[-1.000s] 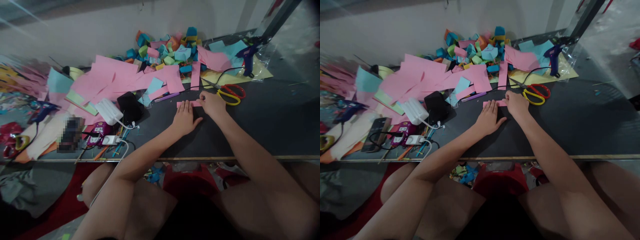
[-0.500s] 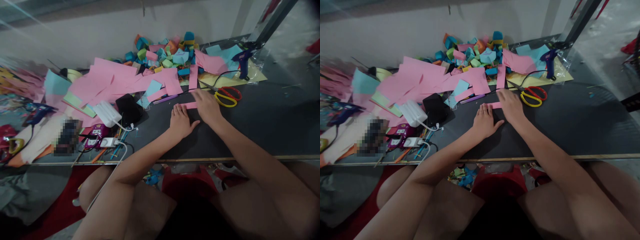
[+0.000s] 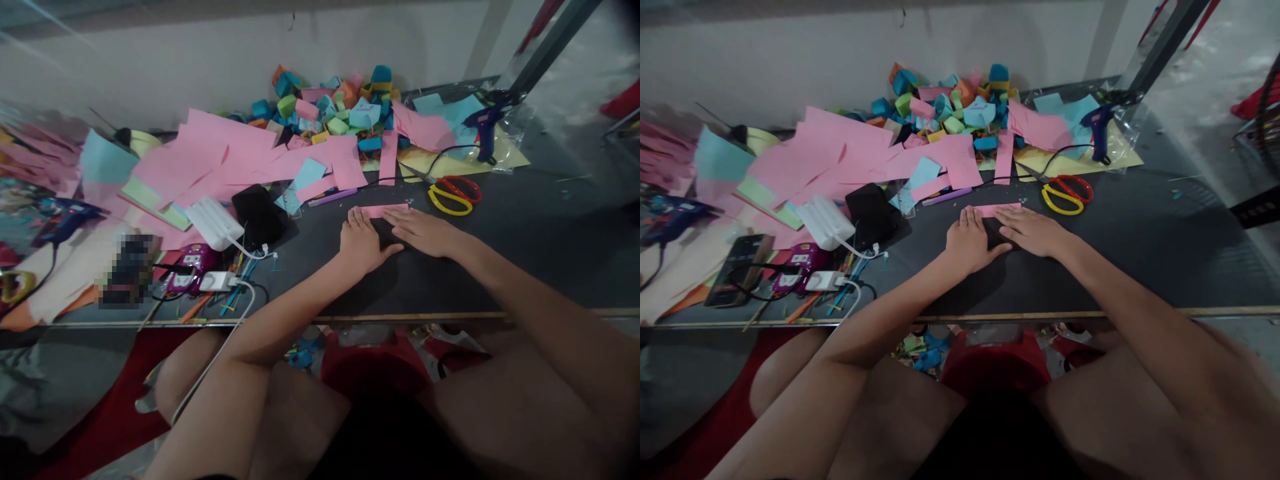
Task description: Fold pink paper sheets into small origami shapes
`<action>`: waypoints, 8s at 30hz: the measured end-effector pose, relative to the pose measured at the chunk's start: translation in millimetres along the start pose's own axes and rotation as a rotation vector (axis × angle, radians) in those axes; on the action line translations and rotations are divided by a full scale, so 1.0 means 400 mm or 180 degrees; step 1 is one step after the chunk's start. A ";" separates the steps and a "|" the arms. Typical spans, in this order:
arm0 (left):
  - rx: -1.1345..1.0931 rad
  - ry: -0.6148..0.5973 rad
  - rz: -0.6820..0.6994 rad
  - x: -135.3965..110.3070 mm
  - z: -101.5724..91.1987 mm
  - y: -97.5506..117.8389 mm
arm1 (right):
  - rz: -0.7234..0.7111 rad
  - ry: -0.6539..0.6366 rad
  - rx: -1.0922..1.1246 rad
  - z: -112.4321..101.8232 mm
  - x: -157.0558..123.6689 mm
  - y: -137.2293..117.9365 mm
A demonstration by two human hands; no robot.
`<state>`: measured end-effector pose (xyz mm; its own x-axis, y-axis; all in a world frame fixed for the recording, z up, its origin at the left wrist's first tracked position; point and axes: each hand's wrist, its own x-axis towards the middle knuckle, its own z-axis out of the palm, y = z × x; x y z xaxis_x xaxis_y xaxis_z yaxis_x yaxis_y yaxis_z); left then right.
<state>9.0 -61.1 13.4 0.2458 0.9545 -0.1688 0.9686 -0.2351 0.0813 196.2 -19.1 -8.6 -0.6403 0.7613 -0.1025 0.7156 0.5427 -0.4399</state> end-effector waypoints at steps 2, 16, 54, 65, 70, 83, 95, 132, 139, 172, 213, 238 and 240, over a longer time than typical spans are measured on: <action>0.0007 0.0067 -0.0034 0.007 -0.005 -0.004 | 0.0116 -0.0037 0.0021 -0.015 -0.026 0.026; 0.0049 0.0779 0.1307 0.145 0.012 -0.178 | -0.0494 0.0954 -0.1368 -0.024 0.104 -0.039; -0.0191 0.2155 0.1903 0.178 0.072 -0.215 | -0.0872 0.2401 -0.0629 0.011 0.131 -0.051; -0.0750 0.2313 0.1646 0.177 0.065 -0.210 | -0.0447 0.1983 -0.0366 -0.025 0.123 -0.006; -0.0733 0.2100 0.1503 0.176 0.050 -0.219 | -0.0234 0.1794 -0.0446 -0.049 0.102 0.010; -0.0405 0.2232 0.0928 0.167 0.038 -0.246 | 0.0691 0.2495 0.2138 -0.008 0.130 0.037; -0.0962 0.2600 0.1792 0.144 0.053 -0.186 | 0.0660 0.2892 0.2752 0.029 0.146 -0.012; -0.3857 0.0201 0.0611 0.159 0.018 -0.170 | 0.0010 0.3249 0.0138 -0.006 0.101 -0.033; -0.4870 -0.0712 0.0274 0.125 -0.032 -0.167 | -0.1285 0.2764 -0.1189 0.009 0.113 -0.030; -0.5108 -0.1413 0.0193 0.149 -0.049 -0.238 | -0.0803 0.3040 -0.1300 -0.006 0.102 0.051; -0.3448 0.0923 0.1041 0.162 0.051 -0.157 | 0.0021 0.3149 0.2476 0.059 0.183 -0.017; -0.1366 0.2974 0.2037 0.159 0.060 -0.181 | -0.0861 0.3211 -0.0013 0.004 0.131 -0.027; -0.1434 0.2944 0.2056 0.159 0.057 -0.183 | -0.0887 0.3180 -0.0135 0.000 0.134 -0.022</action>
<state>-45.3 12.7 -25.7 0.3802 0.4988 0.7788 0.5324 -0.8066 0.2567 155.6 17.2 -10.3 -0.2751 0.5437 0.7929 0.5992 0.7419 -0.3008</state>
